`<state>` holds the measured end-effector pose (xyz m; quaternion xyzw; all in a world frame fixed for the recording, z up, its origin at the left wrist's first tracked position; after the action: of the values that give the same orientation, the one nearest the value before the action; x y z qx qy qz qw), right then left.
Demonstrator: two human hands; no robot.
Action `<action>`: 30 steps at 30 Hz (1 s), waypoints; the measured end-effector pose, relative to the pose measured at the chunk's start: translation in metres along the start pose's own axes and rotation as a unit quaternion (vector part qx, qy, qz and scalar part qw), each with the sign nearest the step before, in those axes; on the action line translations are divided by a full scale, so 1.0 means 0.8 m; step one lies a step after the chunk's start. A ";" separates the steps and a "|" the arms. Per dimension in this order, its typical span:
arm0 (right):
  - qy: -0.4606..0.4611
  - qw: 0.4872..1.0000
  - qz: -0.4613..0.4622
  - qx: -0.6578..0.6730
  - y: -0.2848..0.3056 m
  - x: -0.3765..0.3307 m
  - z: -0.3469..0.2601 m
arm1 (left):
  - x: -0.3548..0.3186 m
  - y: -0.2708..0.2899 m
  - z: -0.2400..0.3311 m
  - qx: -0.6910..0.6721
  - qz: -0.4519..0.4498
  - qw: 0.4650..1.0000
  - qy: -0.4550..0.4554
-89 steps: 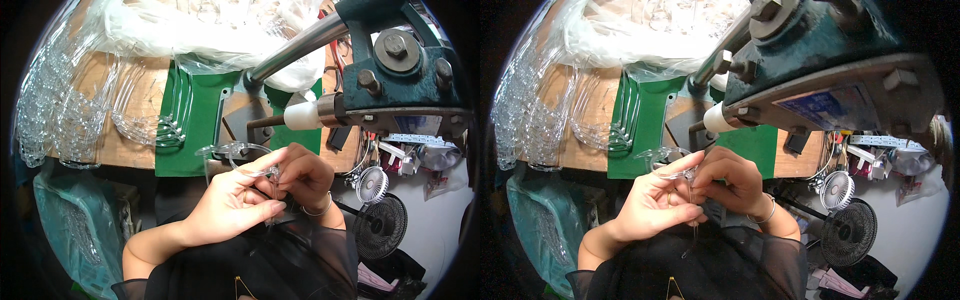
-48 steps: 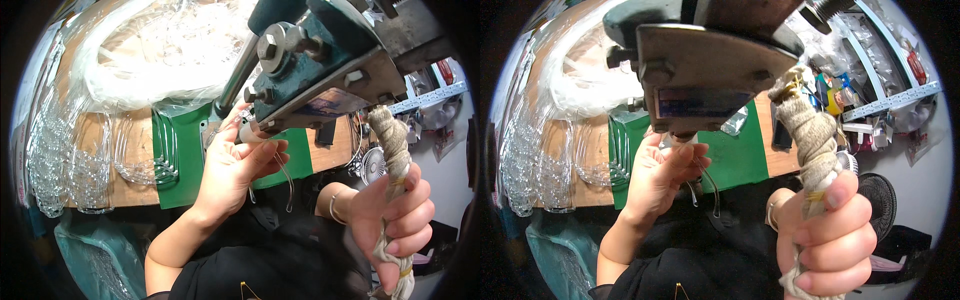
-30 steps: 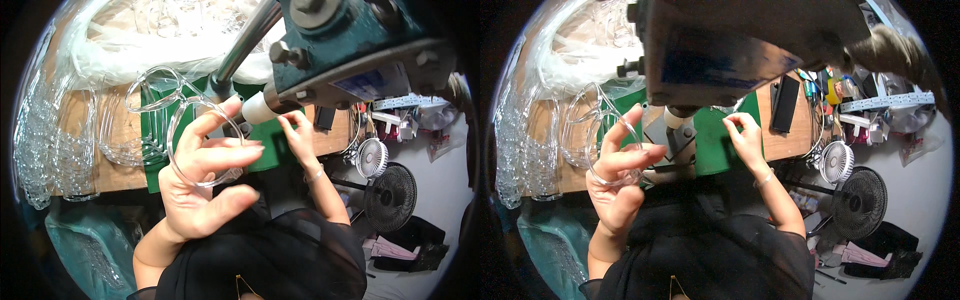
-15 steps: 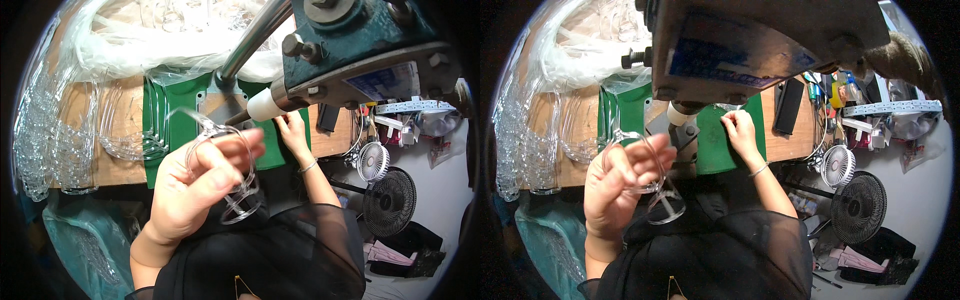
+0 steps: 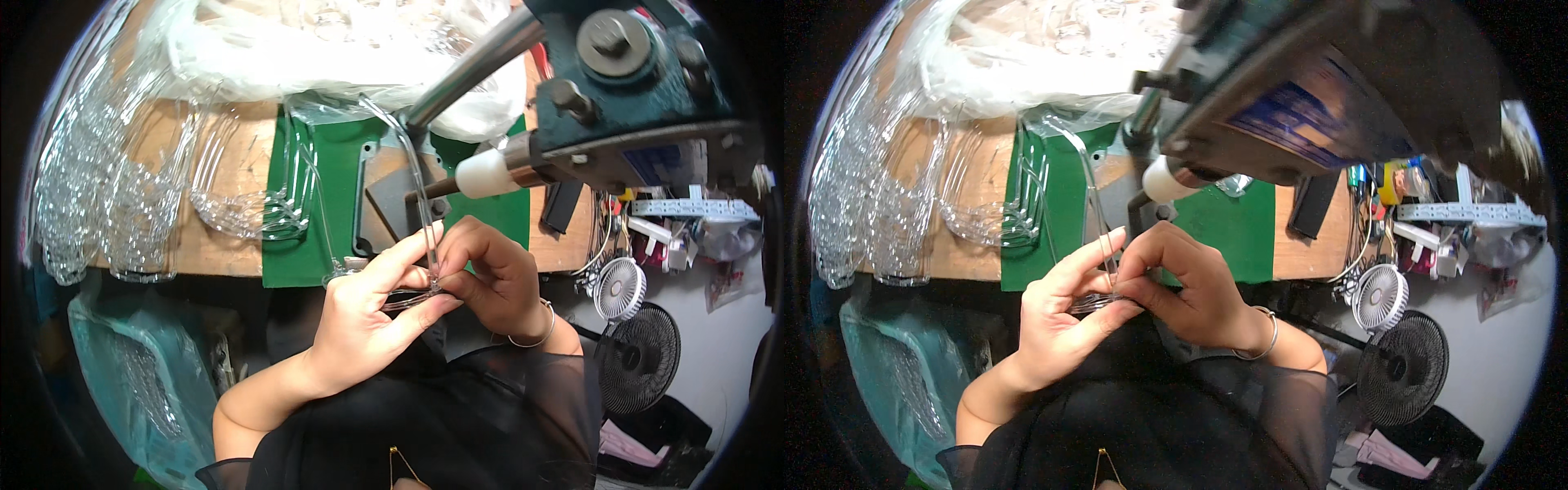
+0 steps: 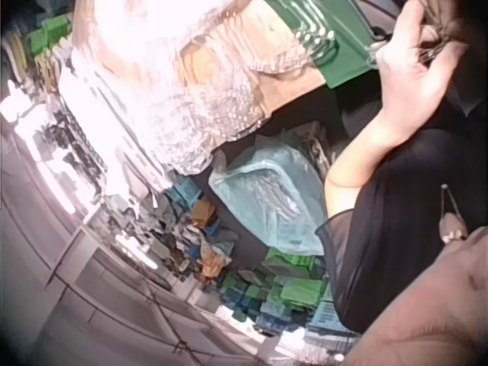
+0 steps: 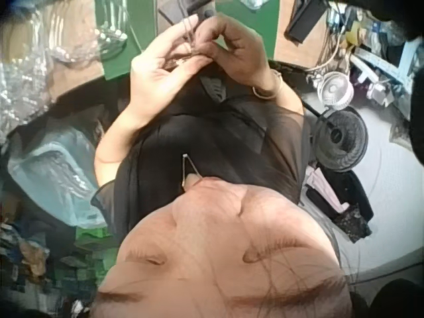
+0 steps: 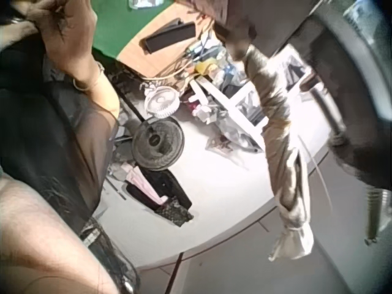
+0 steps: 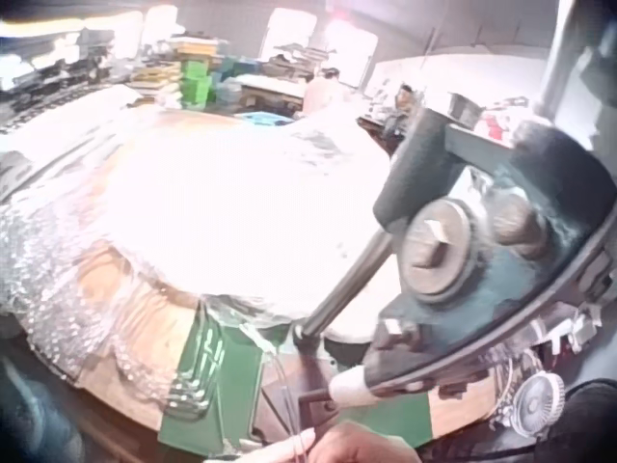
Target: The person repeatedly picks up clear safety glasses, places them on a vertical spindle of a machine, and removes them. The person handles the glasses one at a time, rotating them in hand and placing them on the table after each cycle.
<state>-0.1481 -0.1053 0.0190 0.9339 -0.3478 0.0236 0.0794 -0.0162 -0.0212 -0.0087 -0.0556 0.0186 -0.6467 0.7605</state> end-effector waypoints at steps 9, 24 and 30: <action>0.153 0.980 -0.017 -0.124 0.000 0.005 -0.018 | -0.005 0.005 0.004 -0.015 -0.044 0.999 -0.006; 0.095 0.994 -0.049 0.000 0.008 0.006 -0.015 | 0.001 0.011 0.014 0.035 -0.127 0.991 -0.020; 0.392 0.900 0.144 0.124 0.113 -0.006 -0.114 | 0.039 -0.006 0.027 0.030 0.012 0.997 -0.075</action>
<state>-0.2096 -0.1547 0.1205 0.7914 -0.4132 0.4415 0.0890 -0.0135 -0.0512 0.0145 -0.0805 -0.0574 -0.6321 0.7686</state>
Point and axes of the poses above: each hand's wrist, its own x-axis towards the middle knuckle, its own y-axis out of the back of the hand, z = x × y, the point moved 2 cm from there along x, towards the middle knuckle, and after that the axes turned 10 degrees about x, right-handed, at the moved point
